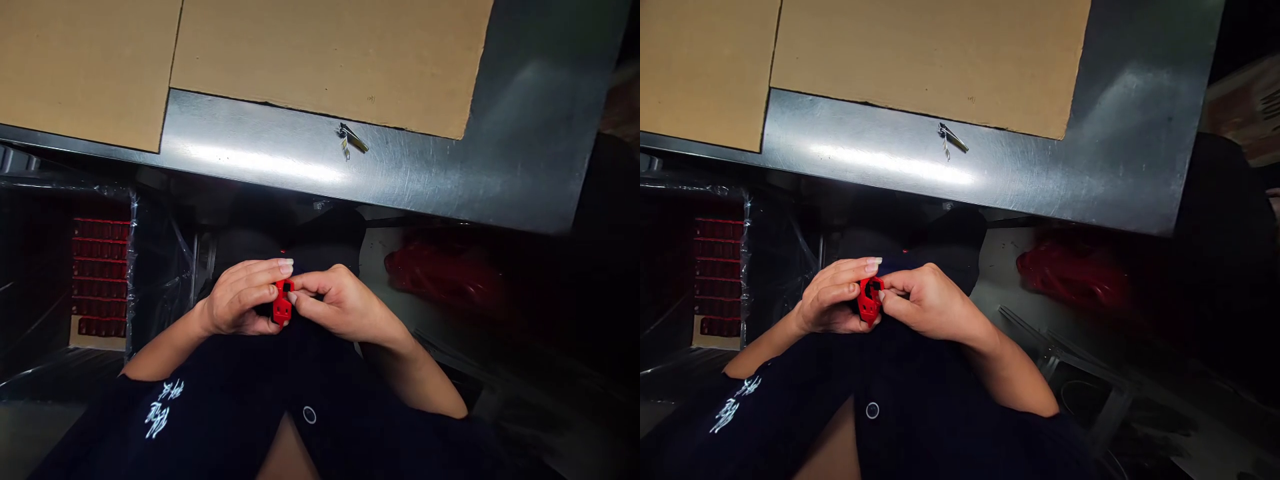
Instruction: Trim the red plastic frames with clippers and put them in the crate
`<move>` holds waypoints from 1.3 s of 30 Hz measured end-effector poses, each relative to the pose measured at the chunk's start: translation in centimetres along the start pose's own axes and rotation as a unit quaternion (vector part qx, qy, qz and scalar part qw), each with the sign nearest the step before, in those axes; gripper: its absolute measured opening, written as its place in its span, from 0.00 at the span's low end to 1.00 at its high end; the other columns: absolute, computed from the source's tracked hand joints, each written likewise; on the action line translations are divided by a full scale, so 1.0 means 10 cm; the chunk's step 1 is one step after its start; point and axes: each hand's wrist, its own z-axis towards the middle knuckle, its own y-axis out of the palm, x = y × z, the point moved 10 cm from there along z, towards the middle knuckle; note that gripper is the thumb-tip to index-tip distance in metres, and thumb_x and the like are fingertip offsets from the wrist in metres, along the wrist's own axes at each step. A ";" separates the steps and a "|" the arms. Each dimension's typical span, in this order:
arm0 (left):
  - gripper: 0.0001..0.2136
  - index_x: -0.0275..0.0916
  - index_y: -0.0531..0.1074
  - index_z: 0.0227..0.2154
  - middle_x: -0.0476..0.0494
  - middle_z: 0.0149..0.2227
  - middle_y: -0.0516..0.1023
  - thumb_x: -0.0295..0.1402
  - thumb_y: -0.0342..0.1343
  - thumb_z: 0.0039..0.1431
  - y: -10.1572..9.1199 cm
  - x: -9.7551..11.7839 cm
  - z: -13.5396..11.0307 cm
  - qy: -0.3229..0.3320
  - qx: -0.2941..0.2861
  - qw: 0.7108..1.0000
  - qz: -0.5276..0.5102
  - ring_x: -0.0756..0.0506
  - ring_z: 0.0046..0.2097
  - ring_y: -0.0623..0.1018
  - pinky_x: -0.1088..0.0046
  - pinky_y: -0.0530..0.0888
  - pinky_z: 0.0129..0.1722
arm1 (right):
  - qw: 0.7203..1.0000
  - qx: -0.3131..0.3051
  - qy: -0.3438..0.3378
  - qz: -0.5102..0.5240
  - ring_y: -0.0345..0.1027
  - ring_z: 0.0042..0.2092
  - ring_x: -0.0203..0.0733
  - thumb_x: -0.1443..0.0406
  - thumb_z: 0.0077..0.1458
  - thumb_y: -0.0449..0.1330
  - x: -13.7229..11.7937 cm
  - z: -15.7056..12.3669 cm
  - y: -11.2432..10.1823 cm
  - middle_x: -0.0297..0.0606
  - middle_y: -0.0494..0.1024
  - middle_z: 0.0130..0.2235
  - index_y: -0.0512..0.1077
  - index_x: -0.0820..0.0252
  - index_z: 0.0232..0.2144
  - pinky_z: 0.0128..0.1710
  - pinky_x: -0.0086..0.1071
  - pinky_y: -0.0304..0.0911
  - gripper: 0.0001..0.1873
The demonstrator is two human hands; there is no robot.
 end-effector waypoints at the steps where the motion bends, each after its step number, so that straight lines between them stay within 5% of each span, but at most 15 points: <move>1: 0.30 0.42 0.68 0.53 0.35 0.58 0.80 0.38 0.74 0.49 0.00 0.00 0.00 0.001 -0.001 1.000 -0.003 0.38 0.58 0.81 0.59 0.85 0.50 | 1.000 0.007 0.007 0.002 0.49 0.22 0.27 0.68 0.60 0.57 0.01 0.01 0.00 0.24 0.62 0.20 0.76 0.61 0.27 0.22 0.24 0.47 0.11; 8: 0.34 0.41 0.68 0.55 0.32 0.59 0.78 0.36 0.75 0.46 0.01 -0.01 -0.01 0.001 -0.011 1.000 -0.029 0.37 0.60 0.79 0.58 0.83 0.54 | 0.999 0.039 0.023 0.005 0.51 0.23 0.26 0.69 0.57 0.59 0.02 0.02 -0.01 0.25 0.63 0.20 0.71 0.62 0.21 0.23 0.23 0.48 0.13; 17: 0.41 0.34 0.64 0.61 0.27 0.57 0.79 0.39 0.76 0.46 0.02 -0.03 -0.01 -0.006 -0.008 0.999 -0.049 0.37 0.59 0.80 0.59 0.82 0.56 | 0.998 -0.044 -0.018 0.044 0.46 0.21 0.26 0.70 0.60 0.55 -0.03 0.00 0.02 0.23 0.59 0.19 0.80 0.63 0.32 0.21 0.24 0.45 0.13; 22: 0.43 0.36 0.64 0.62 0.31 0.56 0.80 0.44 0.76 0.45 0.02 -0.08 -0.03 -0.022 0.001 0.999 -0.035 0.37 0.57 0.82 0.60 0.84 0.52 | 0.995 -0.043 0.014 0.090 0.48 0.23 0.28 0.68 0.60 0.55 0.04 0.00 0.06 0.25 0.63 0.22 0.80 0.63 0.36 0.23 0.25 0.47 0.12; 26: 0.39 0.41 0.67 0.59 0.34 0.58 0.79 0.46 0.75 0.45 0.02 -0.08 -0.04 -0.021 0.003 1.000 -0.023 0.37 0.56 0.82 0.58 0.85 0.50 | 0.997 0.015 0.059 0.052 0.53 0.24 0.29 0.67 0.58 0.58 0.10 0.03 0.04 0.27 0.68 0.22 0.78 0.64 0.28 0.25 0.26 0.50 0.10; 30: 0.44 0.36 0.65 0.61 0.30 0.57 0.80 0.44 0.76 0.43 0.03 -0.06 -0.05 -0.008 -0.003 1.000 -0.016 0.37 0.57 0.82 0.59 0.84 0.53 | 0.998 0.034 0.047 0.004 0.51 0.23 0.28 0.68 0.57 0.58 0.05 0.04 -0.01 0.26 0.64 0.20 0.74 0.63 0.22 0.24 0.26 0.47 0.12; 35: 0.45 0.36 0.63 0.63 0.29 0.57 0.80 0.43 0.76 0.44 0.04 -0.08 -0.06 -0.021 -0.009 0.999 -0.046 0.37 0.58 0.81 0.59 0.83 0.54 | 0.999 -0.039 -0.010 0.028 0.46 0.21 0.27 0.71 0.59 0.54 -0.02 -0.01 0.02 0.23 0.59 0.19 0.79 0.61 0.32 0.21 0.25 0.45 0.13; 39: 0.46 0.38 0.63 0.63 0.29 0.58 0.79 0.43 0.77 0.43 0.03 -0.11 -0.08 -0.030 -0.006 0.998 -0.057 0.36 0.58 0.81 0.58 0.83 0.54 | 0.998 -0.040 -0.011 0.049 0.53 0.23 0.28 0.70 0.60 0.54 -0.02 -0.03 0.03 0.25 0.71 0.23 0.80 0.60 0.37 0.24 0.24 0.51 0.13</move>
